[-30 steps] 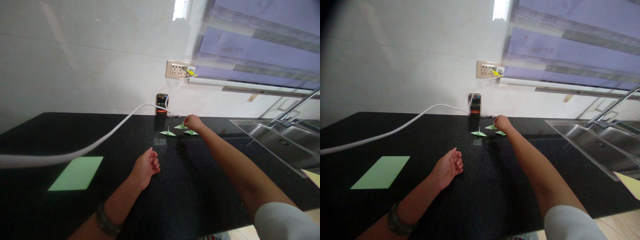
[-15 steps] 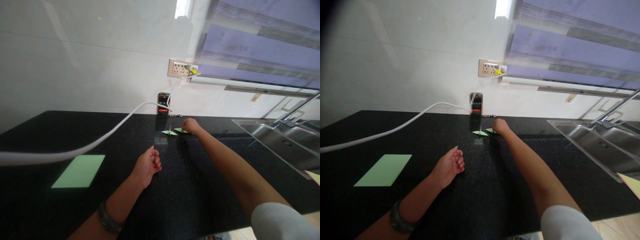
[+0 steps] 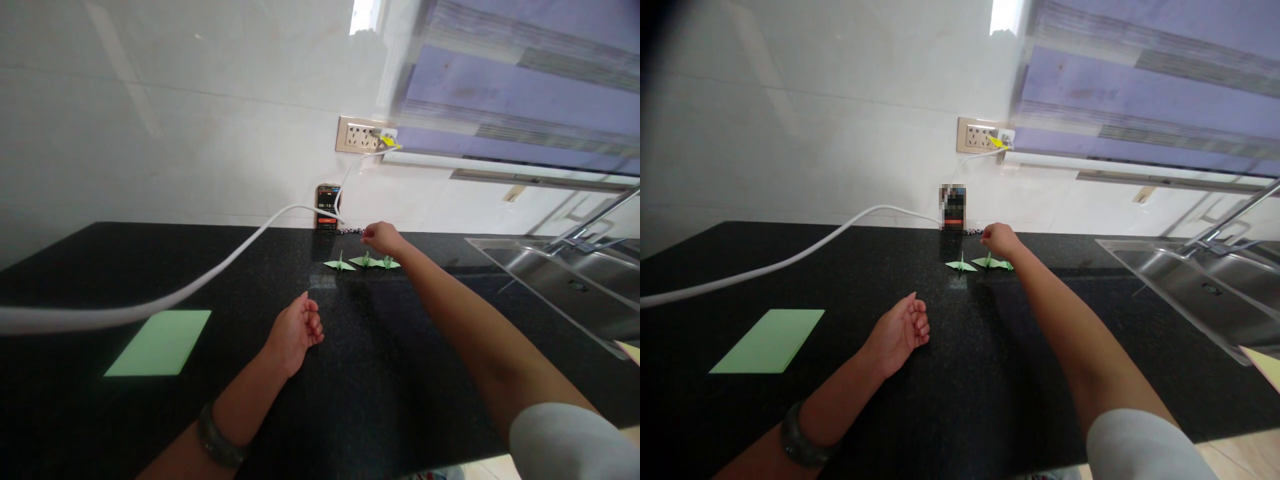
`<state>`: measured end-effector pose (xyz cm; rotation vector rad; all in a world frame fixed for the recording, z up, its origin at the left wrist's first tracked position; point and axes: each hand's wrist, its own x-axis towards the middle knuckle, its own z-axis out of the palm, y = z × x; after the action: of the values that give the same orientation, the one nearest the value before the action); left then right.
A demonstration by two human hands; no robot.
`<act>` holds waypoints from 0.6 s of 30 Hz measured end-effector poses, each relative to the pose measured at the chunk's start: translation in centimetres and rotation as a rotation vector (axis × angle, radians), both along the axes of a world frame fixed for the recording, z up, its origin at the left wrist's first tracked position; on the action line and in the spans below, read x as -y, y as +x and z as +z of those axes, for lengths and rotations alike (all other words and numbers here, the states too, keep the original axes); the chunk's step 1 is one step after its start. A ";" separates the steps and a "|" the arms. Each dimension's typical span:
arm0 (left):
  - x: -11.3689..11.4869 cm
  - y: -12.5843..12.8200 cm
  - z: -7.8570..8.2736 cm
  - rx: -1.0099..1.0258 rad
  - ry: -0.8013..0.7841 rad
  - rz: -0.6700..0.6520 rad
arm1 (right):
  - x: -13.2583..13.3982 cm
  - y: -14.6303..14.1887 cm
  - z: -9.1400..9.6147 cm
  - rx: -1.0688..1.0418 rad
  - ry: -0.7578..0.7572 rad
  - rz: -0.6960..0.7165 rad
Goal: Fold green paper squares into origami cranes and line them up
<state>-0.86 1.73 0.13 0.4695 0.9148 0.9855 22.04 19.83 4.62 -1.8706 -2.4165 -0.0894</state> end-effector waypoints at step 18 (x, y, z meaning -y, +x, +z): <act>0.0 0.1 0.2 0.005 0.002 0.009 | 1.7 -4.6 -1.0 0.253 -0.013 0.340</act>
<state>-0.81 1.71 0.29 0.4649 0.9125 0.9952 17.48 18.17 3.66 -1.5029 -2.8721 -0.3043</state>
